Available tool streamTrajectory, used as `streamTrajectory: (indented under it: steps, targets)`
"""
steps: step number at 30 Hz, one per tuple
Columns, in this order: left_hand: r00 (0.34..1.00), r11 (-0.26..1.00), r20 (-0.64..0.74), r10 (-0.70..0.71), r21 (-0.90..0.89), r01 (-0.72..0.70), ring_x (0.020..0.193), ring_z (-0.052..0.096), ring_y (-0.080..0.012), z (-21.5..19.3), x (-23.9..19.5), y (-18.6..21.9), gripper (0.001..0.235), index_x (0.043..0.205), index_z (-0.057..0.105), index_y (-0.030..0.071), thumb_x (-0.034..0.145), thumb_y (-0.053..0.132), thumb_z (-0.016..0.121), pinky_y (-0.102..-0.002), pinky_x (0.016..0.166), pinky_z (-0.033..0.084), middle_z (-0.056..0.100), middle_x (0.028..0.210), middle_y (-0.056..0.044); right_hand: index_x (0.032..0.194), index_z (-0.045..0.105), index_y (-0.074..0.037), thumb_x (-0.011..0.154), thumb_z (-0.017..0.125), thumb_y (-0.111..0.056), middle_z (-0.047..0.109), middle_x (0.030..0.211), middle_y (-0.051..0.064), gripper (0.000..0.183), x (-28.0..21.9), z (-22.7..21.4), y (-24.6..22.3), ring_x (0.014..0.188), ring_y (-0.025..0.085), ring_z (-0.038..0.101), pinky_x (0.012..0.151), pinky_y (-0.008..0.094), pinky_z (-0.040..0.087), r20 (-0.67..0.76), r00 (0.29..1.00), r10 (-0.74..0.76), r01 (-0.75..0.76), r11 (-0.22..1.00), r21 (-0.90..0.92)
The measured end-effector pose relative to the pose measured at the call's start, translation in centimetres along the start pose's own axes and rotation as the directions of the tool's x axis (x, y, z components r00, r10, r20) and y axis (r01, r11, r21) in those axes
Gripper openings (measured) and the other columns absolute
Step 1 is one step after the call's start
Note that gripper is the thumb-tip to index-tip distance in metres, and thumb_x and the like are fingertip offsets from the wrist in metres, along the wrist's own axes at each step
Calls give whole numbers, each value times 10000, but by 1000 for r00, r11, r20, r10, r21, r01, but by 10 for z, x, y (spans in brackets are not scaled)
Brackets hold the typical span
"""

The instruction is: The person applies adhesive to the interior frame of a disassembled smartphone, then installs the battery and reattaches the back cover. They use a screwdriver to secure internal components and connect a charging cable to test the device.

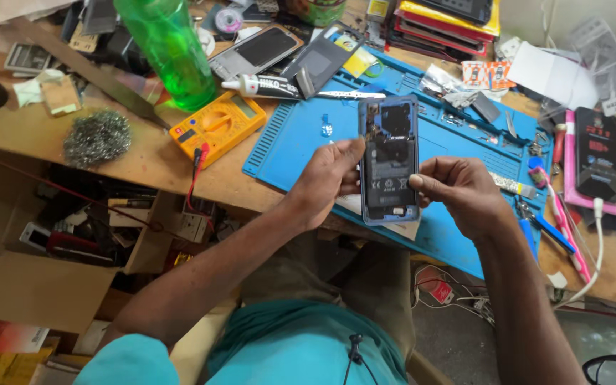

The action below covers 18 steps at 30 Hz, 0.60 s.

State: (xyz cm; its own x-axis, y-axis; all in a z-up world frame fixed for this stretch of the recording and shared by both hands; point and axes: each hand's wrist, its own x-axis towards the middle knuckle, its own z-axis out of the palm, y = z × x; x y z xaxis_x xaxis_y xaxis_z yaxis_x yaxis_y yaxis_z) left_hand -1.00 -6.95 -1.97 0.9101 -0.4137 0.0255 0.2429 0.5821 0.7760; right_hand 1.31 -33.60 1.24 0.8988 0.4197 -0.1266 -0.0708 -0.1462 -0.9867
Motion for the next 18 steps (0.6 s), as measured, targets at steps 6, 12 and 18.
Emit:
streamTrajectory:
  steps: [6,12,18]
  targets:
    - [984,975,85,-157,174,141,1059,720,-136,12,-13,2,352,1266,618,-33,1054,235,536,-324,942,629,727,1161,-81,1049,746,35,930,772,-152,715,857,71,223,2,18,-15,720,125,609,657,278,503,-176,984,1,15,996,89]
    - [987,985,54,-149,92,143,1002,723,-154,11,-12,15,324,1231,658,-50,1065,210,563,-323,888,630,742,1121,-116,1106,742,-77,671,871,-281,728,1130,96,497,-36,41,-46,908,259,707,794,355,567,238,632,-737,459,110,-882]
    - [967,970,84,-241,47,238,939,767,-179,28,-14,44,377,1172,696,-43,1043,290,576,-312,843,627,778,1056,-137,1107,768,-67,848,861,-25,760,1106,70,279,-41,44,-55,926,226,732,794,354,595,275,436,-857,430,-70,-900]
